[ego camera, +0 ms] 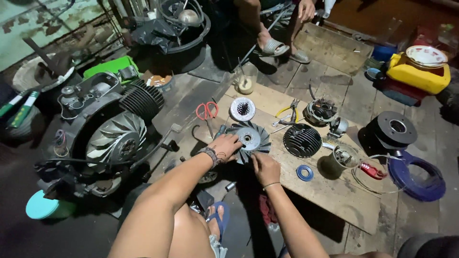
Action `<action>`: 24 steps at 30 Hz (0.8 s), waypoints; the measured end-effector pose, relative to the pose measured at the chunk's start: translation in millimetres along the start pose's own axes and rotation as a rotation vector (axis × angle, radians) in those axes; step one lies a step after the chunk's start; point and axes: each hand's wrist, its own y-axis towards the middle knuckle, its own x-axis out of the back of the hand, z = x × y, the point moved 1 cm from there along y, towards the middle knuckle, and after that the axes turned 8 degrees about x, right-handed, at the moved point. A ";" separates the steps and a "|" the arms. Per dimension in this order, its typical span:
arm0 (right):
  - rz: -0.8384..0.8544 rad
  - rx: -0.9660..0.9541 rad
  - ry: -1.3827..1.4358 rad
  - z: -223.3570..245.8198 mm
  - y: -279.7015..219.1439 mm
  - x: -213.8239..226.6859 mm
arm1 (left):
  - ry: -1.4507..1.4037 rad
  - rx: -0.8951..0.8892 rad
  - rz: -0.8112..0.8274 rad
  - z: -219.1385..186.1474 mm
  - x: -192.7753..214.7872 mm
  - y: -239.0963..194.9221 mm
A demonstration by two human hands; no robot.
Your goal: Manually cleaning and inspecting the blades of a motorcycle engine flywheel.
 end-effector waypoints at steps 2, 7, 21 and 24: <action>-0.054 0.116 -0.092 -6.8 -6.7 -7.4 | -0.008 -0.002 0.004 -2.2 4.1 -3.7; -0.127 0.176 -0.078 -2.1 -4.4 0.9 | -0.042 0.006 0.021 -2.7 7.5 -2.0; 0.036 -0.469 0.569 -35.1 13.0 -1.0 | -0.060 0.012 0.016 14.1 2.9 11.0; 0.083 -0.416 0.555 -29.3 48.4 36.1 | -0.077 0.044 0.022 22.0 -0.1 13.1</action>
